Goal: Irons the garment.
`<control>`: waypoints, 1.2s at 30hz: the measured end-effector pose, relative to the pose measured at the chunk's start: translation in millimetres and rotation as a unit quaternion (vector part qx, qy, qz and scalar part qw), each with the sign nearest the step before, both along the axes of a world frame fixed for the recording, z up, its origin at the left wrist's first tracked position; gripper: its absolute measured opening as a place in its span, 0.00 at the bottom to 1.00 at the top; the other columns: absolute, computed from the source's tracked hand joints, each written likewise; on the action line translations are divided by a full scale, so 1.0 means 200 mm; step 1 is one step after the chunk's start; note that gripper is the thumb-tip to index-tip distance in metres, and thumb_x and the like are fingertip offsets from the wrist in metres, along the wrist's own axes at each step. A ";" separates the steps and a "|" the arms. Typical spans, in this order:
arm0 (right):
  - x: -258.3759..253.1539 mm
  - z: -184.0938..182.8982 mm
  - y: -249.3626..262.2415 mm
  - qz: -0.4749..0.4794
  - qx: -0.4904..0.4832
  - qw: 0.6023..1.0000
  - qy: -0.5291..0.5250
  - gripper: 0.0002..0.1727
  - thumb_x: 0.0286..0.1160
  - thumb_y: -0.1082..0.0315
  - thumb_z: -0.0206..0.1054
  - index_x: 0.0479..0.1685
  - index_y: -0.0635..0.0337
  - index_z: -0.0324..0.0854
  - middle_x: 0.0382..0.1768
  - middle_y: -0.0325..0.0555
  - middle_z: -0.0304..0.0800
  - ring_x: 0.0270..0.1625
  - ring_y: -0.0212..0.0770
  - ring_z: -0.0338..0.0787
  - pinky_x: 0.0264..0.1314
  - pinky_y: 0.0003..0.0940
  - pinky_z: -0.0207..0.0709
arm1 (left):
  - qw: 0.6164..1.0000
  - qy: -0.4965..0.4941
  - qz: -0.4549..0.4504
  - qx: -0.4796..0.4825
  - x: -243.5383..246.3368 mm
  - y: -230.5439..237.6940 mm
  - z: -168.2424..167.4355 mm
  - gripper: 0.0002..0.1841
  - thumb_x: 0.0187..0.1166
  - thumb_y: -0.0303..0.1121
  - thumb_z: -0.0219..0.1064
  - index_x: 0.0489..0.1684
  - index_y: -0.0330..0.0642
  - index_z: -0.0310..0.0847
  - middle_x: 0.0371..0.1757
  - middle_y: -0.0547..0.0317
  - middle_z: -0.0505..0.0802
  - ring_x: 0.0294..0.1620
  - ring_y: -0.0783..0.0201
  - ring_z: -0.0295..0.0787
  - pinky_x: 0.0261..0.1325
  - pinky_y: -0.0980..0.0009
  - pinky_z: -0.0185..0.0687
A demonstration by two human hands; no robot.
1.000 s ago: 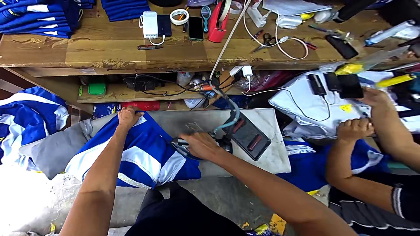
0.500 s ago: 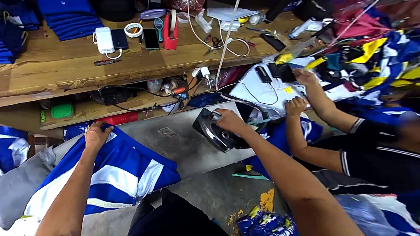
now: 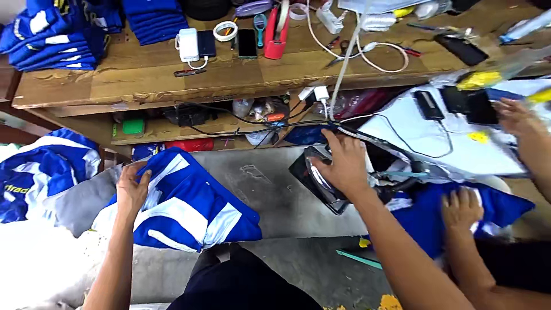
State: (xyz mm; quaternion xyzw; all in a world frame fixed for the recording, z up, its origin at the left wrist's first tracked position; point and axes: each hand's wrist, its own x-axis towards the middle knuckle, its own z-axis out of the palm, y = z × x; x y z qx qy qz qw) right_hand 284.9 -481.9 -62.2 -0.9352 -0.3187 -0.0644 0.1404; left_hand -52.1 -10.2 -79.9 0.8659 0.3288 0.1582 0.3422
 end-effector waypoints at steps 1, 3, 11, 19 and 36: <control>-0.11 -0.02 0.07 0.020 0.020 0.999 0.024 0.44 0.68 0.48 0.77 0.85 0.56 0.68 0.68 0.73 0.79 0.69 0.77 0.78 0.65 0.76 0.71 | 1.000 -0.008 0.007 -0.005 -0.05 -0.02 -0.01 0.20 0.85 0.39 0.63 0.67 0.35 0.83 0.69 0.39 0.87 0.70 0.54 0.87 0.70 0.58 0.85; -0.39 -0.12 0.20 0.046 0.031 0.983 0.175 0.36 0.78 0.47 0.71 0.82 0.58 0.73 0.69 0.67 0.82 0.71 0.68 0.82 0.72 0.68 0.74 | 1.000 -0.017 0.018 -0.019 -0.13 -0.07 -0.03 0.20 0.85 0.38 0.62 0.67 0.33 0.83 0.67 0.39 0.89 0.67 0.55 0.88 0.68 0.59 0.86; -0.97 -0.35 0.49 0.026 -0.052 0.893 0.445 0.37 0.71 0.64 0.73 0.85 0.55 0.69 0.44 0.58 0.90 0.45 0.57 0.91 0.54 0.58 0.83 | 0.961 0.017 -0.065 -0.267 -0.19 -0.43 0.03 0.15 0.87 0.32 0.60 0.64 0.33 0.83 0.50 0.50 0.95 0.43 0.61 0.96 0.46 0.62 0.95; -1.20 0.02 0.73 0.176 0.073 0.888 0.419 0.26 0.67 0.68 0.67 0.69 0.60 0.84 0.26 0.47 0.85 0.28 0.44 0.83 0.36 0.45 0.79 | 0.797 0.035 -0.063 -0.599 -0.12 -0.72 0.03 0.26 0.92 0.45 0.55 0.78 0.33 0.69 0.59 0.42 0.91 0.51 0.49 0.95 0.54 0.51 0.94; -0.87 0.17 0.93 0.227 0.291 0.792 0.487 0.22 0.84 0.56 0.66 0.70 0.59 0.83 0.49 0.41 0.94 0.44 0.32 0.92 0.48 0.30 0.88 | 0.789 -0.180 -0.172 -0.562 -0.43 -0.08 0.46 0.15 0.89 0.39 0.57 0.62 0.41 0.82 0.54 0.58 0.96 0.57 0.64 0.93 0.66 0.61 0.89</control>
